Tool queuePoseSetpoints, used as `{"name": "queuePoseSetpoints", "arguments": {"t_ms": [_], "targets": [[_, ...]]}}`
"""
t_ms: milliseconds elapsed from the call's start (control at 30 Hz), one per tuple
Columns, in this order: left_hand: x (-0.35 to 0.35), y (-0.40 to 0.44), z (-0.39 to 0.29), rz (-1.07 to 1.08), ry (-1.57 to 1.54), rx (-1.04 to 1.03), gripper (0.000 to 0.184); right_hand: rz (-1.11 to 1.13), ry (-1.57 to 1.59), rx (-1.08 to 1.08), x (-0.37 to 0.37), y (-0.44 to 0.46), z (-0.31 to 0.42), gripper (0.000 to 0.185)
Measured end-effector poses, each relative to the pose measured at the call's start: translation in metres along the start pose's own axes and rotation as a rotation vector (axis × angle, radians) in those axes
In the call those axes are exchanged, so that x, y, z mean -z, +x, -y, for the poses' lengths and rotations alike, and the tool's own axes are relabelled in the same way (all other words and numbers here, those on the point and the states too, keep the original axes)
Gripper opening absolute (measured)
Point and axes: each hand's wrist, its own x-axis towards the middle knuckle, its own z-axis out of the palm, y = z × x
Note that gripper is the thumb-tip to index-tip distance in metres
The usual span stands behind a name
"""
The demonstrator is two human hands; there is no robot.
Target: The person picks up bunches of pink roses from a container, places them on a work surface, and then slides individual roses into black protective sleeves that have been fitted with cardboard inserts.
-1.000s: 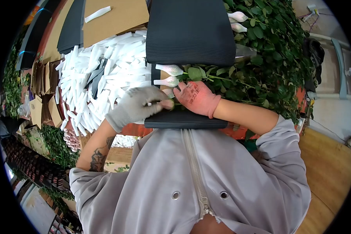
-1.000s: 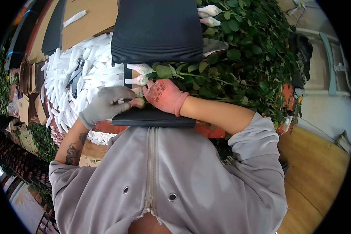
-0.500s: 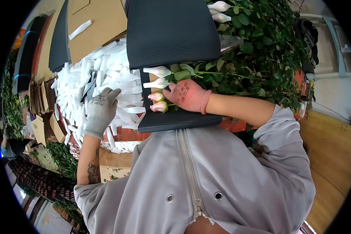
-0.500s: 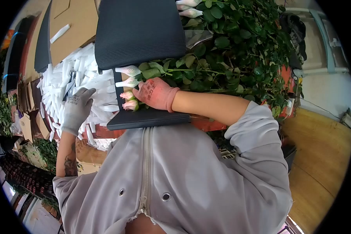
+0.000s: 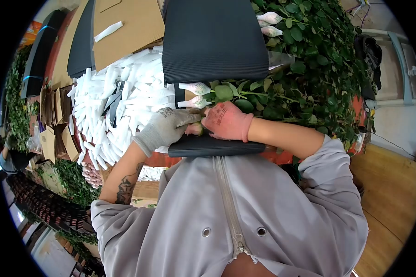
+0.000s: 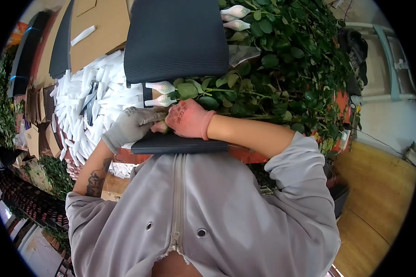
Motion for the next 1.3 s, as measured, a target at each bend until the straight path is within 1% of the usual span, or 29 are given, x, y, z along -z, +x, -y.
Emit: {"name": "queuePoseSetpoints", "arguments": {"t_ms": [67, 133, 167, 233, 267, 333, 367, 400, 433, 467, 500, 533, 600, 667, 733, 767, 833, 867, 933, 967, 1000, 1067, 1100, 1200, 1233, 1267, 1300], "targets": [[-0.001, -0.001, -0.001, 0.003, -0.028, 0.021, 0.033, -0.019, -0.033, 0.02, -0.001, -0.003, -0.002, 0.029], [-0.007, -0.003, 0.003, -0.058, -0.077, -0.014, 0.039, -0.175, -0.004, 0.092, -0.003, -0.006, -0.006, 0.022], [-0.008, -0.004, 0.004, -0.062, -0.08, -0.011, 0.039, -0.171, -0.006, 0.097, -0.003, -0.007, -0.006, 0.022], [-0.009, -0.005, 0.005, -0.005, -0.019, 0.019, 0.039, -0.038, -0.014, 0.078, 0.009, -0.011, -0.005, 0.03], [-0.007, -0.005, 0.004, -0.012, -0.02, 0.022, 0.039, -0.036, -0.019, 0.083, 0.018, -0.013, -0.004, 0.03], [-0.001, -0.005, -0.003, 0.126, 0.039, 0.1, 0.038, -0.194, 0.02, -0.212, 0.034, -0.019, 0.0, 0.03], [0.0, -0.006, -0.004, 0.12, 0.034, 0.103, 0.038, -0.282, -0.002, -0.246, 0.027, -0.017, -0.002, 0.029], [0.001, -0.007, -0.005, 0.11, 0.036, 0.051, 0.037, -0.28, -0.002, -0.245, 0.02, -0.014, -0.001, 0.029], [0.003, -0.007, -0.005, 0.097, 0.041, -0.002, 0.036, -0.231, -0.015, -0.291, 0.015, -0.01, -0.002, 0.028], [0.002, -0.006, -0.004, 0.092, 0.044, -0.003, 0.036, -0.184, -0.031, -0.335, 0.009, -0.006, -0.004, 0.027], [0.0, -0.007, -0.002, 0.075, -0.023, -0.026, 0.035, -0.348, -0.089, -0.238, 0.003, -0.006, -0.005, 0.019], [-0.001, -0.008, -0.002, 0.056, -0.089, -0.046, 0.034, -0.349, -0.095, -0.232, -0.001, -0.005, -0.008, 0.019], [0.001, -0.01, -0.001, 0.074, -0.082, -0.045, 0.033, -0.308, -0.005, -0.255, -0.003, -0.002, -0.012, 0.026], [-0.001, -0.01, 0.0, 0.097, -0.076, -0.054, 0.032, -0.304, 0.003, -0.296, 0.002, -0.001, -0.01, 0.026], [-0.002, -0.007, 0.001, 0.068, -0.101, -0.086, 0.029, -0.437, -0.017, -0.173, -0.004, 0.004, -0.012, 0.02], [-0.001, -0.006, 0.0, 0.071, -0.099, -0.093, 0.029, -0.358, -0.082, -0.177, -0.011, 0.005, -0.012, 0.023], [0.007, -0.005, -0.006, 0.151, -0.075, -0.041, 0.026, -0.38, -0.106, -0.174, -0.016, 0.002, -0.012, 0.025], [0.003, -0.007, 0.0, 0.161, -0.074, -0.046, 0.026, -0.399, -0.127, -0.167, -0.018, 0.0, -0.011, 0.027], [0.003, -0.004, 0.005, -0.409, 0.055, -0.139, 0.024, -0.38, -0.128, -0.166, -0.021, 0.001, -0.013, 0.027], [0.006, -0.007, 0.005, -0.345, 0.071, 0.019, 0.022, -0.354, -0.134, -0.149, -0.022, 0.0, -0.013, 0.028], [0.003, -0.005, 0.007, -0.339, 0.069, 0.014, 0.022, -0.353, -0.131, -0.156, -0.022, 0.0, -0.012, 0.028], [-0.007, -0.002, 0.017, -0.282, 0.211, 0.109, 0.02, -0.334, -0.096, -0.198, -0.017, 0.001, -0.011, 0.028], [-0.009, 0.001, 0.02, -0.33, 0.26, 0.099, 0.016, -0.338, -0.097, -0.196, -0.018, 0.003, -0.012, 0.028], [-0.003, 0.001, 0.024, -0.3, 0.231, 0.111, 0.012, -0.37, -0.083, -0.207, -0.022, 0.002, -0.014, 0.027], [0.0, -0.003, 0.028, -0.306, 0.25, 0.11, 0.012, -0.338, -0.038, -0.213, -0.017, 0.0, -0.013, 0.027], [0.002, -0.009, 0.03, -0.355, 0.266, 0.091, 0.011, -0.308, 0.009, -0.221, -0.014, 0.0, -0.013, 0.026], [0.006, -0.01, 0.034, -0.378, 0.286, 0.048, 0.009, -0.366, 0.047, -0.207, -0.018, -0.001, -0.014, 0.025]]}}
